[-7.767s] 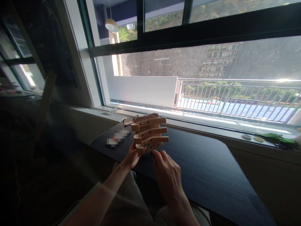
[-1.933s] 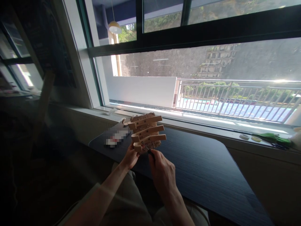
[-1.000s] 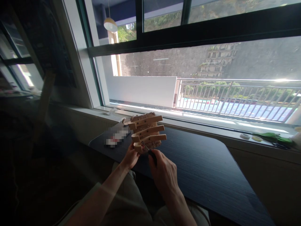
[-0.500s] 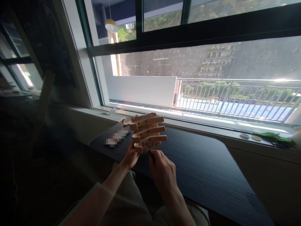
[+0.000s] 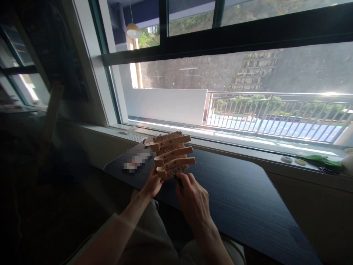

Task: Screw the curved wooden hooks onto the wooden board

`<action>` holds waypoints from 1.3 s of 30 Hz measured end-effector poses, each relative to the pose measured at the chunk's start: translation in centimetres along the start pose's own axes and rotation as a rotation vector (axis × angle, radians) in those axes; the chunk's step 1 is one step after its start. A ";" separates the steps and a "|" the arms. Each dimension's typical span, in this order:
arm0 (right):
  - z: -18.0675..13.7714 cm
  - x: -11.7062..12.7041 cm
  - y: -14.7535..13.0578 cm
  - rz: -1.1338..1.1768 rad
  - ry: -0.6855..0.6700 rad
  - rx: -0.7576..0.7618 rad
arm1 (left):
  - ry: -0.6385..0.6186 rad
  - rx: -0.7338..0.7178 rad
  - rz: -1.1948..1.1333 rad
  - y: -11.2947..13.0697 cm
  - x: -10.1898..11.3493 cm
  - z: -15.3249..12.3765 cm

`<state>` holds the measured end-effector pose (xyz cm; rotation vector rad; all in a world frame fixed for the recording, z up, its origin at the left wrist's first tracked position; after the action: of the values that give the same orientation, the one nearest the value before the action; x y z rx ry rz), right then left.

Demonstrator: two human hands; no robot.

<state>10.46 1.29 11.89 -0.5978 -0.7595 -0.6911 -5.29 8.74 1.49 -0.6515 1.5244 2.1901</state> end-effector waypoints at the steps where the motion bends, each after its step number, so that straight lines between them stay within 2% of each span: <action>1: 0.0 0.1 -0.1 -0.006 0.009 0.019 | 0.000 0.001 0.003 -0.1 0.1 0.0; 6: -0.4 0.2 -0.3 0.020 0.051 0.054 | 0.018 0.002 -0.001 -0.2 0.3 0.1; 12: -0.6 -0.4 0.4 0.092 0.058 -0.023 | 0.032 0.014 -0.002 -0.3 0.4 0.2; 18: -0.5 -1.3 1.2 0.082 -0.015 -0.069 | 0.048 0.000 -0.009 -0.2 0.4 0.2; 23: -0.3 -1.4 0.9 0.052 -0.065 -0.039 | 0.037 0.008 0.000 -0.3 0.4 0.2; 28: -0.2 -1.4 0.7 0.058 -0.056 -0.020 | 0.030 0.010 -0.013 -0.2 0.2 0.2; 32: -0.3 -1.8 1.2 0.158 -0.068 -0.074 | 0.041 0.007 -0.012 0.0 0.1 0.1; 39: -0.8 -2.8 2.7 0.371 -0.084 -0.254 | 0.035 0.007 0.008 0.0 0.1 0.1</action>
<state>11.37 3.36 8.60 -0.9761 -0.6185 -0.4225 -5.36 8.85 1.44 -0.6855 1.5538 2.1898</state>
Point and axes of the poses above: each hand's wrist, its own z-axis towards the middle knuckle, its own x-axis out of the back of the hand, y = z × x, the point moved 10 cm from there along z, towards the middle knuckle, and after that the axes turned 4 degrees about -y, right-handed, at the moved point
